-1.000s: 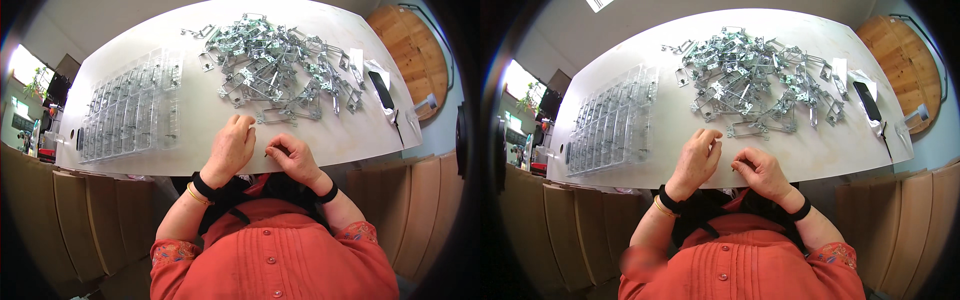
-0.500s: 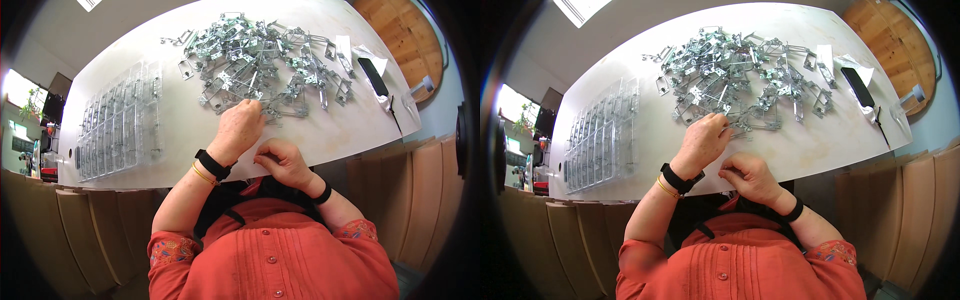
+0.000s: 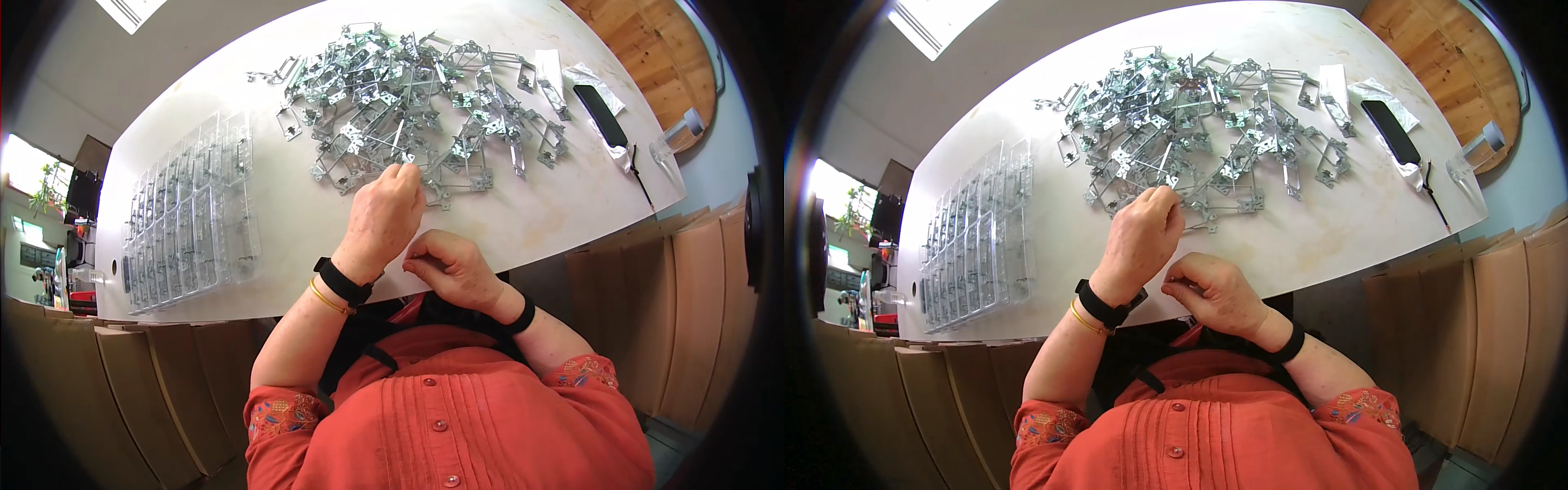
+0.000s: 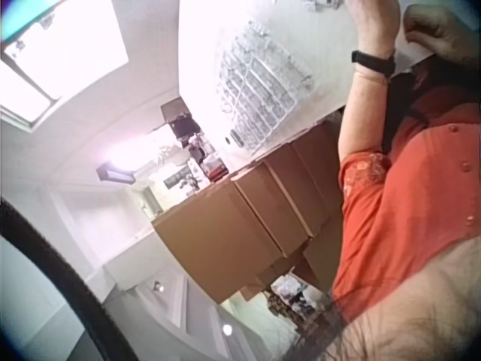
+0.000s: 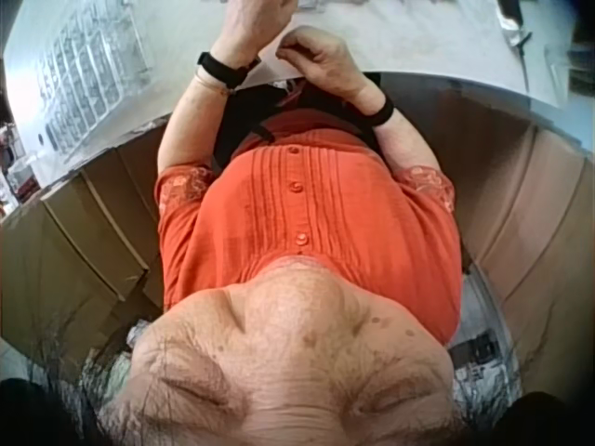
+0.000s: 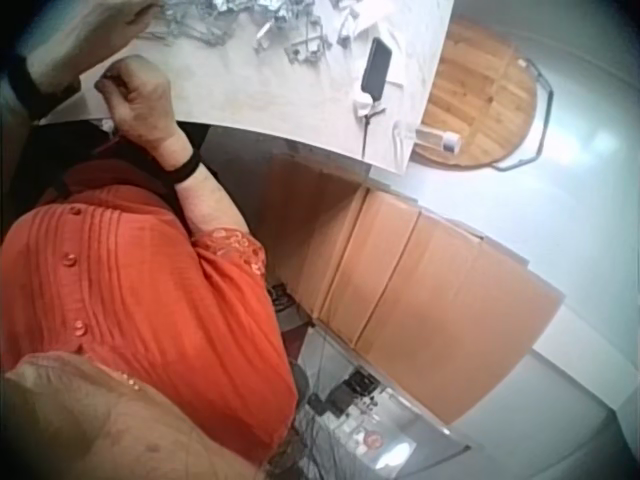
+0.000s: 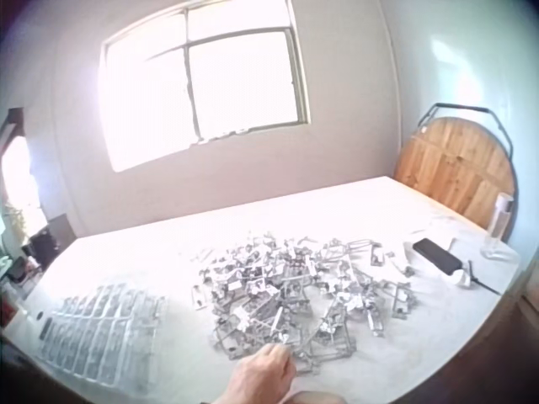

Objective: The person assembles small metal hardware components by hand. They pick up a metal bracket and a clear plastic piece, fit them together, and place the assembled unit into a clear plastic tray. The person repeats this process with multiple components from a pile on the table.

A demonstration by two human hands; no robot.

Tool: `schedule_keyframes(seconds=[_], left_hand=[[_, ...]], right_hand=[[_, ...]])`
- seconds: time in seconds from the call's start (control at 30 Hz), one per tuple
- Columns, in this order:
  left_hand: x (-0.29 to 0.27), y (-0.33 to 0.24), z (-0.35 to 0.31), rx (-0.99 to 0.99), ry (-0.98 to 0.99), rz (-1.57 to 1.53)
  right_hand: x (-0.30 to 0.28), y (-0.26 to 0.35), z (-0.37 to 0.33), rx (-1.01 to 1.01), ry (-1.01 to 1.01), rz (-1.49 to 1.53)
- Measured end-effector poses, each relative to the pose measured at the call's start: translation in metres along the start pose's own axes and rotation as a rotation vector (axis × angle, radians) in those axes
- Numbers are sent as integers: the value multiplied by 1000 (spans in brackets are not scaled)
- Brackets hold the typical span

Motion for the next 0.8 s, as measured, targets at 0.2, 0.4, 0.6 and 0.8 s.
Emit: schedule_keyframes(seconds=[0.2,0.4,0.6,0.8], left_hand=[[-15,8,2,-39,-138,-116],[-37,6,5,-97,-262,-251],[-59,10,-1,-345,-278,-461],[-98,3,-38,-586,-245,-561]], right_hand=[[1,1,1,-32,-1,-65],[0,3,2,-45,1,-88],[1,-2,-1,-34,26,-79],[2,-9,-6,92,11,32]])
Point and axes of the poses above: each hand's wrist, its own z-axis towards the middle knuckle, its own x-axis out of the palm, y = z × x, the point moved 5 cm from there along z, towards the middle knuckle, and after that the axes turned 7 degrees about -z, right-handed, at the moved point
